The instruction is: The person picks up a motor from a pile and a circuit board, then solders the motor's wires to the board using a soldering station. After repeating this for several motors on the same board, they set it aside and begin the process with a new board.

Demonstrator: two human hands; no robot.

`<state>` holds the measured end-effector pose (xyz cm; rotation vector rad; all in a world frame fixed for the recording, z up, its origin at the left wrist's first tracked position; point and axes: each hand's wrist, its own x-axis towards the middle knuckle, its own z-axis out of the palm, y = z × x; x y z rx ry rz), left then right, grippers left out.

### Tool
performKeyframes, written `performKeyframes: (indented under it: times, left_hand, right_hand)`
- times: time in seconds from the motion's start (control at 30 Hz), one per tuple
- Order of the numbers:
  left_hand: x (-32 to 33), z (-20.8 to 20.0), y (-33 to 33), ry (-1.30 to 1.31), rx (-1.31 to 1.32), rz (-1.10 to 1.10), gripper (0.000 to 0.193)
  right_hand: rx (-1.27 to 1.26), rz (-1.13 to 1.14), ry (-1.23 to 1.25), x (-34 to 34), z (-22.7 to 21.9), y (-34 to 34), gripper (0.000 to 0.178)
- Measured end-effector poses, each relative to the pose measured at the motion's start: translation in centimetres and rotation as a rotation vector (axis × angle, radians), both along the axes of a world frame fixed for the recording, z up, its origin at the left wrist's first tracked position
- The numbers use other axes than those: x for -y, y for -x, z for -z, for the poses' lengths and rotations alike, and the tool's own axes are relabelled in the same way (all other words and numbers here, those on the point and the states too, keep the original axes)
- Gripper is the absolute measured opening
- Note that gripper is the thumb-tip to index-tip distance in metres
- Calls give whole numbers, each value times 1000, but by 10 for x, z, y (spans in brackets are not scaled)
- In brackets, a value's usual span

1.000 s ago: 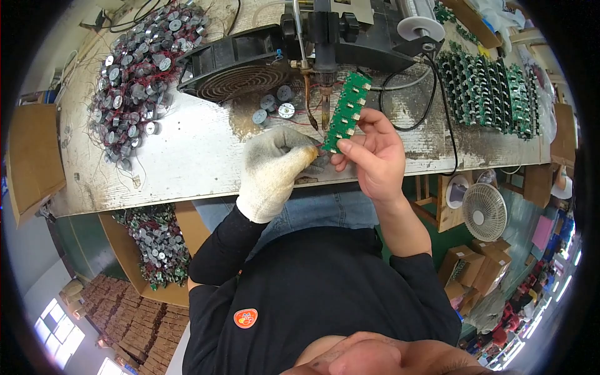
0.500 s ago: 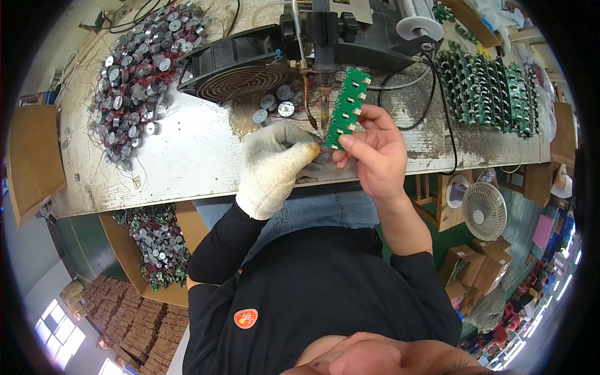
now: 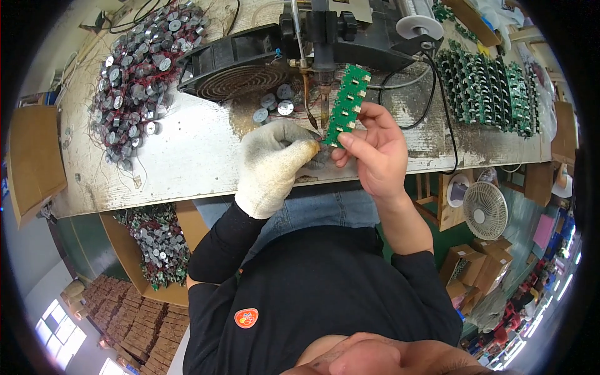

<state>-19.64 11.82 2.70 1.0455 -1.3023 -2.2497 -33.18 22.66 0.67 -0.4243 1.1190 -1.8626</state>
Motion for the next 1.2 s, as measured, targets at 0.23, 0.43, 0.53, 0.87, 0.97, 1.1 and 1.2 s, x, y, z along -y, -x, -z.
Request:
performKeyframes:
  times: [0.23, 0.43, 0.53, 0.87, 0.97, 1.1, 1.2]
  left_hand:
    - [-3, 13, -2, 40, 11, 5, 15]
    - [-1, 18, -4, 63, 22, 19, 14]
    - [-2, 18, -4, 30, 4, 3, 14]
    - [-4, 9, -2, -65, 31, -10, 17]
    - [-4, 9, -2, -93, 33, -26, 17]
    - [-3, 6, -2, -95, 19, -24, 16]
    - [-3, 5, -1, -102, 16, -38, 16]
  right_hand:
    - [-13, -3, -5, -4, 9, -2, 37]
    - [-9, -2, -3, -3, 9, -3, 36]
    - [-13, -6, 9, -3, 9, -2, 36]
    - [-12, -7, 8, -6, 8, -3, 38]
    - [-12, -9, 12, -6, 7, -3, 39]
    - [-16, 0, 16, -5, 6, -4, 38]
    - [-26, -13, 12, -5, 4, -3, 38]
